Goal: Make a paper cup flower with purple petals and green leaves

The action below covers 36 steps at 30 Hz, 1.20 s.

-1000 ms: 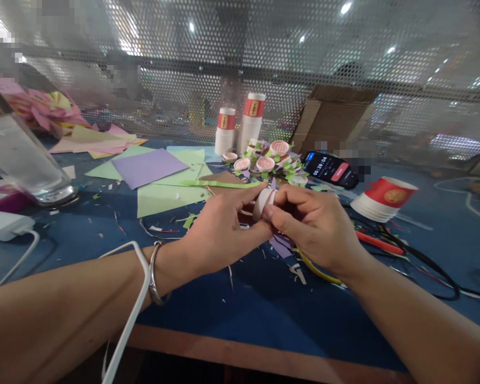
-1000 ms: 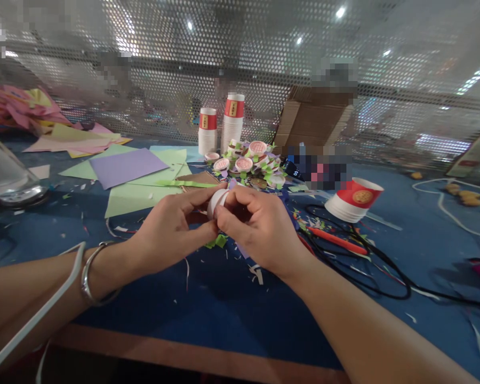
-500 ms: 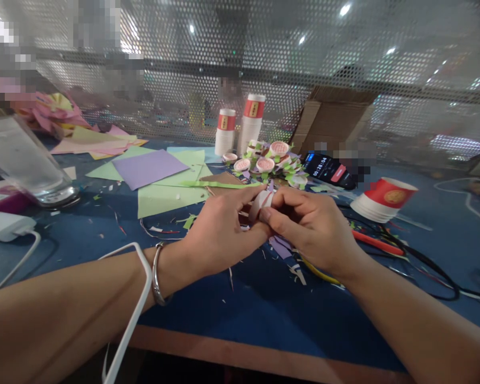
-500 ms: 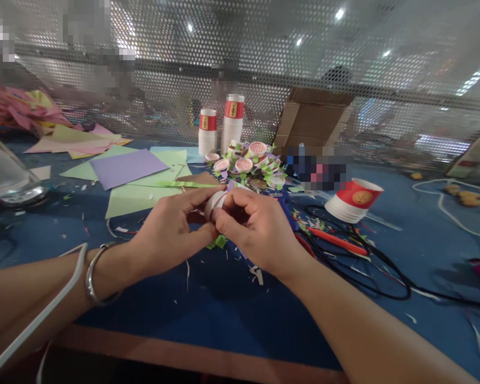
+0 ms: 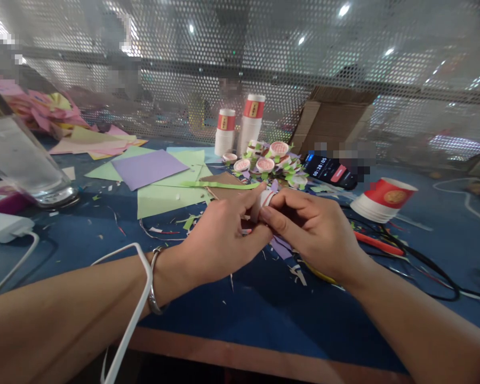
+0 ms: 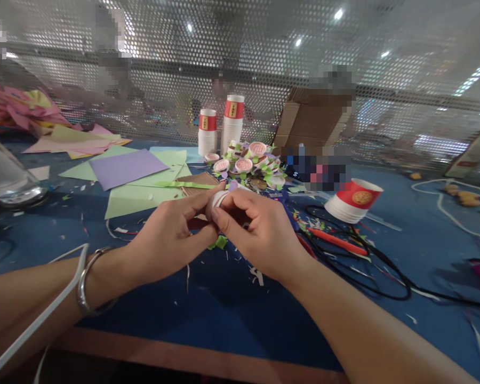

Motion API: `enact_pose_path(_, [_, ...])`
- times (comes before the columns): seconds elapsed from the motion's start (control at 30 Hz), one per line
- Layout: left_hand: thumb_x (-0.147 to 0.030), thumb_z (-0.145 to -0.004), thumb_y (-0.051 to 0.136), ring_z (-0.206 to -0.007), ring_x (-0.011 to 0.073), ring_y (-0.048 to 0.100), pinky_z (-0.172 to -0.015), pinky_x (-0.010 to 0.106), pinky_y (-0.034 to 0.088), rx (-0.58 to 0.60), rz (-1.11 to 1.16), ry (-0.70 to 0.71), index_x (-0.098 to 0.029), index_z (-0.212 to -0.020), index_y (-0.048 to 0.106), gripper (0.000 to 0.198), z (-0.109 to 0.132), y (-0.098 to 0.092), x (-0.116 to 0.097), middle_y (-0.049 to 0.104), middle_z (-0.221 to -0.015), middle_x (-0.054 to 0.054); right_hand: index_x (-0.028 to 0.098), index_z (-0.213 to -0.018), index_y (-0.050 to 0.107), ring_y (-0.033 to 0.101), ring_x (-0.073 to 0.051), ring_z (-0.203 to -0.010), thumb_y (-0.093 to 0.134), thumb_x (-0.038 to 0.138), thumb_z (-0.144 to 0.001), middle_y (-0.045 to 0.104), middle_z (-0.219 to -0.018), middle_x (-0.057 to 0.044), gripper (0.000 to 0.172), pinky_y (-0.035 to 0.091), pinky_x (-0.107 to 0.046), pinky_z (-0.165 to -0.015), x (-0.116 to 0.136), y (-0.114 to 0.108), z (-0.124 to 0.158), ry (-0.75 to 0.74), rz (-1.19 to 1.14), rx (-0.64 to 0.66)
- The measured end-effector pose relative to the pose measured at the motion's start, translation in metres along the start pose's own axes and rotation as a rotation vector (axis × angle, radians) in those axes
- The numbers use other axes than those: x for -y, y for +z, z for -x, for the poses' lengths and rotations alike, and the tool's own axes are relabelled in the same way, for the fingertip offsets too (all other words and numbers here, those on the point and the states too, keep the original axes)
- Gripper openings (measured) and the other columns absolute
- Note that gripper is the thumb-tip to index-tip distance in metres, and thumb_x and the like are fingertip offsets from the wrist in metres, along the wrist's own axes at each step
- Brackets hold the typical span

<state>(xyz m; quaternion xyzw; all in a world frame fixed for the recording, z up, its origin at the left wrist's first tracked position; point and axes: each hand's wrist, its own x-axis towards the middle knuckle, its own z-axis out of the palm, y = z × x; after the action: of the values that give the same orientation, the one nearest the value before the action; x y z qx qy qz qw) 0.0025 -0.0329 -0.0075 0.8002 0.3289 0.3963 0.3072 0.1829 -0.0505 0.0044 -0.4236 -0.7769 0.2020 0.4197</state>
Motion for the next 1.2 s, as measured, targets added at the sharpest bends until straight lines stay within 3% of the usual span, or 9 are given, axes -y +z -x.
enact_pose_path(0.1, [-0.02, -0.086, 0.058, -0.08, 0.0148, 0.062, -0.077, 0.027, 0.054, 0.012, 0.042, -0.017, -0.016, -0.101, 0.064, 0.017, 0.0, 0.001, 0.003, 0.061, -0.079, -0.001, 0.021, -0.081, 0.064, 0.059, -0.016, -0.071, 0.06, 0.031, -0.1, 0.066, -0.078, -0.002, 0.022, 0.044, -0.027, -0.06, 0.0, 0.0, 0.0, -0.007, 0.038, 0.015])
enact_pose_path(0.3, [-0.021, -0.086, 0.064, -0.081, 0.0168, 0.065, -0.072, 0.027, 0.055, 0.018, 0.135, -0.055, -0.016, -0.137, 0.059, 0.052, 0.002, 0.003, 0.008, 0.068, -0.084, 0.0, 0.022, -0.082, 0.063, 0.06, -0.016, -0.071, 0.058, 0.029, -0.102, 0.065, -0.08, -0.002, 0.021, 0.045, -0.028, -0.062, -0.002, 0.0, 0.0, -0.051, 0.129, 0.02])
enact_pose_path(0.53, [-0.02, -0.09, 0.061, -0.083, 0.0158, 0.065, -0.077, 0.028, 0.056, -0.02, 0.433, -0.1, -0.017, -0.12, 0.067, 0.031, -0.004, 0.006, 0.008, 0.07, -0.092, 0.004, 0.021, -0.089, 0.067, 0.062, -0.015, -0.069, 0.059, 0.024, -0.101, 0.068, -0.079, -0.001, 0.015, 0.046, -0.029, -0.064, 0.0, 0.003, 0.0, -0.115, 0.17, -0.101])
enact_pose_path(0.77, [-0.022, -0.086, 0.063, -0.088, 0.0136, 0.064, -0.076, 0.024, 0.054, -0.099, 0.709, -0.251, -0.02, -0.108, 0.067, 0.022, -0.009, 0.011, 0.004, 0.07, -0.099, 0.004, 0.022, -0.09, 0.065, 0.06, -0.014, -0.063, 0.07, 0.03, -0.095, 0.068, -0.076, 0.0, 0.01, 0.046, -0.027, -0.056, -0.009, 0.001, -0.003, 0.023, 0.152, -0.333])
enact_pose_path(0.97, [-0.016, -0.083, 0.065, -0.08, 0.0095, 0.06, -0.066, 0.018, 0.048, -0.076, 0.8, -0.314, -0.021, -0.099, 0.065, 0.016, -0.009, 0.005, 0.0, 0.067, -0.092, 0.0, 0.022, -0.083, 0.066, 0.054, -0.013, -0.057, 0.073, 0.039, -0.093, 0.062, -0.066, 0.002, 0.02, 0.04, -0.027, -0.05, -0.011, -0.002, -0.007, 0.098, -0.027, -0.219])
enact_pose_path(1.07, [-0.027, -0.091, 0.066, -0.077, 0.0097, 0.059, -0.063, 0.018, 0.048, -0.05, 0.702, -0.311, -0.02, -0.095, 0.065, 0.008, -0.009, 0.001, 0.004, 0.065, -0.087, 0.0, 0.022, -0.08, 0.064, 0.054, -0.013, -0.056, 0.074, 0.048, -0.092, 0.06, -0.064, 0.002, 0.03, 0.04, -0.027, -0.05, -0.01, -0.002, -0.006, 0.093, -0.057, -0.175])
enact_pose_path(1.2, [-0.043, -0.092, 0.07, -0.083, 0.0132, 0.065, -0.065, 0.02, 0.054, -0.038, 0.56, -0.25, -0.019, -0.099, 0.072, 0.025, -0.009, -0.002, 0.014, 0.069, -0.089, 0.002, 0.021, -0.079, 0.063, 0.053, -0.012, -0.058, 0.079, 0.051, -0.087, 0.059, -0.065, 0.002, 0.035, 0.04, -0.025, -0.051, -0.009, -0.003, -0.006, 0.058, -0.005, -0.181])
